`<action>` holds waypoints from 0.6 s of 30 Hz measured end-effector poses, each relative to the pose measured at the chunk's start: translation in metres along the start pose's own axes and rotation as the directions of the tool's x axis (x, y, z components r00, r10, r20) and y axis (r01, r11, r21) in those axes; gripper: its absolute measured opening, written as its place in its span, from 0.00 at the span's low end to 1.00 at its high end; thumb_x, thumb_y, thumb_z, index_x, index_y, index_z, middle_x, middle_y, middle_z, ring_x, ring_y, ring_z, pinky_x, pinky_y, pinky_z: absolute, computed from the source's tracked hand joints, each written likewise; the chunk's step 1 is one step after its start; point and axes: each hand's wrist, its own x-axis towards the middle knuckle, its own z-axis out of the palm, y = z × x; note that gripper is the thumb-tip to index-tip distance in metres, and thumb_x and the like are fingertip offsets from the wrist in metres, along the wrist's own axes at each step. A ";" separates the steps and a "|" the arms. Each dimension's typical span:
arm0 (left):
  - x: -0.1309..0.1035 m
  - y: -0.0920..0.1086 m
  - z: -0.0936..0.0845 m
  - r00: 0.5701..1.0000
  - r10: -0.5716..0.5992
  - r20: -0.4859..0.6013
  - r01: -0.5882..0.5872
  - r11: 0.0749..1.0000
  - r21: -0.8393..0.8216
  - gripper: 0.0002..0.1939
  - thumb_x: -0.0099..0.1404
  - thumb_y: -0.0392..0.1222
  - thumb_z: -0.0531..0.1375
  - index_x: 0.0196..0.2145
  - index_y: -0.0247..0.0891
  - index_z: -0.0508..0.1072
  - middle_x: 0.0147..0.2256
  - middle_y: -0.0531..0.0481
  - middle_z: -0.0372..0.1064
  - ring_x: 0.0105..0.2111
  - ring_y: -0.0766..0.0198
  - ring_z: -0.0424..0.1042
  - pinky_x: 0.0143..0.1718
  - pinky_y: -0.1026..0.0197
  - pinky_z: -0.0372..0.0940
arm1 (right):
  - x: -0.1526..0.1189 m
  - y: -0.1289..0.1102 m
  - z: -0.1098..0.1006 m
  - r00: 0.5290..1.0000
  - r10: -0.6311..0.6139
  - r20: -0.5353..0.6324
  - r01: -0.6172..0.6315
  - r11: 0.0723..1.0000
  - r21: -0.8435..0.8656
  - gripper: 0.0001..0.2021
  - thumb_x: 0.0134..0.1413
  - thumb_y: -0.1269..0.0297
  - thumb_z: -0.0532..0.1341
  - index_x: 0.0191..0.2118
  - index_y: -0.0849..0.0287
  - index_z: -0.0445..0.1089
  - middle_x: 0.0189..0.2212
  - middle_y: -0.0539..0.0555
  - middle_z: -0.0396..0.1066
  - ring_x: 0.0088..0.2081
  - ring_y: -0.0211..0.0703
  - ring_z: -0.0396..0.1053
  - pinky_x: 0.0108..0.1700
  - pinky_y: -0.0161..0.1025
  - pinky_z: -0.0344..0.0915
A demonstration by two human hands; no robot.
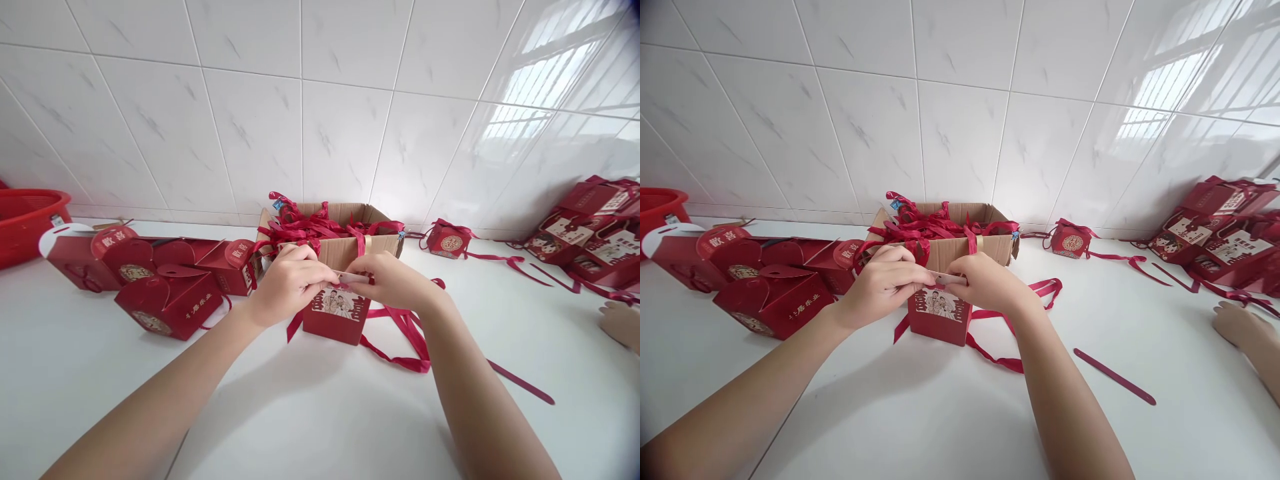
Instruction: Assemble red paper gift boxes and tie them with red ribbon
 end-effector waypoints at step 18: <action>0.002 0.014 -0.003 0.974 -0.202 0.098 0.203 0.979 -0.005 0.07 0.64 0.36 0.59 0.34 0.41 0.78 0.24 0.53 0.66 0.28 0.66 0.65 0.38 0.59 0.61 | -0.004 -0.006 -0.001 0.999 -0.004 0.037 0.005 1.000 -0.014 0.14 0.57 0.63 0.55 0.23 0.59 0.54 0.19 0.46 0.54 0.22 0.32 0.48 0.23 0.35 0.43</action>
